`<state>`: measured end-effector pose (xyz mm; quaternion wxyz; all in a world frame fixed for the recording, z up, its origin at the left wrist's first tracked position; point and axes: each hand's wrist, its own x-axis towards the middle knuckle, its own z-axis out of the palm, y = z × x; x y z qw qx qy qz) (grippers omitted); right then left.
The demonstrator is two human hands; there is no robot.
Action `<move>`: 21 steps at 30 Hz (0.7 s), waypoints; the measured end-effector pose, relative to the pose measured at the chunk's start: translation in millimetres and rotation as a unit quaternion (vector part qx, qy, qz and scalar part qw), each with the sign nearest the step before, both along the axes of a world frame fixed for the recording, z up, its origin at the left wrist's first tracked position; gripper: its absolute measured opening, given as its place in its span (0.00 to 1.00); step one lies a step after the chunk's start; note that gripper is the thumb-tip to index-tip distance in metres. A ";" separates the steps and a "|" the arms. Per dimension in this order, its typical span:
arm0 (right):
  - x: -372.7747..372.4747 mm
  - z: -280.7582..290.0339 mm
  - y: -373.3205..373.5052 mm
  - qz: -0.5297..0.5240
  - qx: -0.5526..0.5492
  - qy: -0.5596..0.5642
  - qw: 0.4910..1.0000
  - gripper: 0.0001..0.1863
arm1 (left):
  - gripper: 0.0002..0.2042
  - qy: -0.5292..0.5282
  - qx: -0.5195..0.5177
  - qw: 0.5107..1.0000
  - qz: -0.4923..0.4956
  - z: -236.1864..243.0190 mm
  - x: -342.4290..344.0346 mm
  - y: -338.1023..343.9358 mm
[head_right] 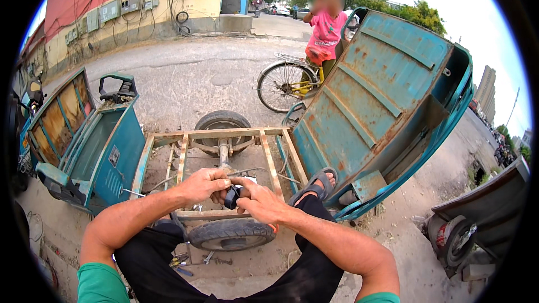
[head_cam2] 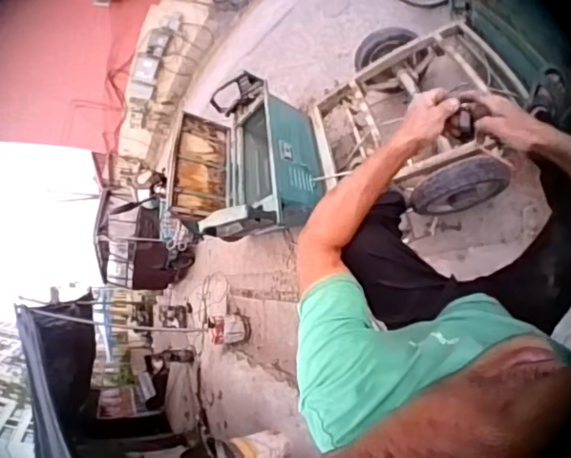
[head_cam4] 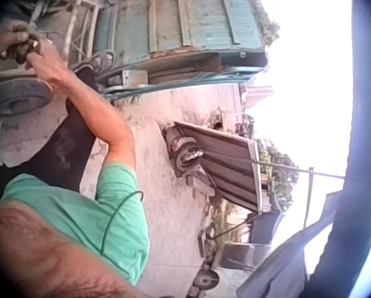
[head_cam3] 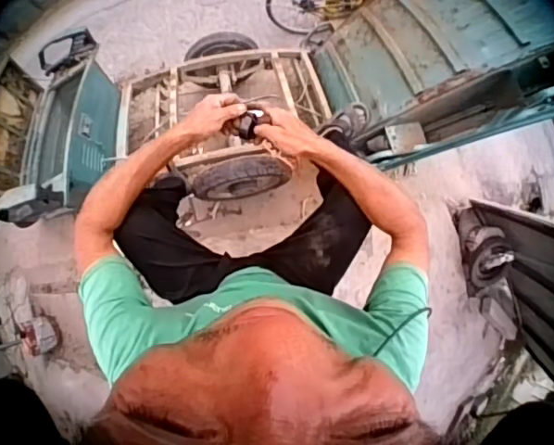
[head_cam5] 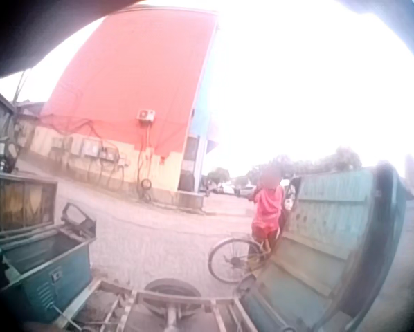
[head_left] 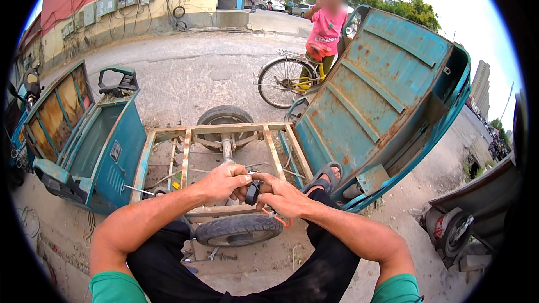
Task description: The person sits on the ground and wraps electrical tape around a small cylindrical component with wires attached, securing the connection on a teal three-wheeled vehicle frame.
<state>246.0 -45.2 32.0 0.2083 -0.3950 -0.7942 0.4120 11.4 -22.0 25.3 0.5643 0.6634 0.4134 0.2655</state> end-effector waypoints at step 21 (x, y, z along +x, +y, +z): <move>-15.1 -1.0 -9.2 -0.070 0.387 0.079 0.916 0.15 | 0.12 -0.078 -0.123 0.989 -0.011 10.4 -3.9 1.7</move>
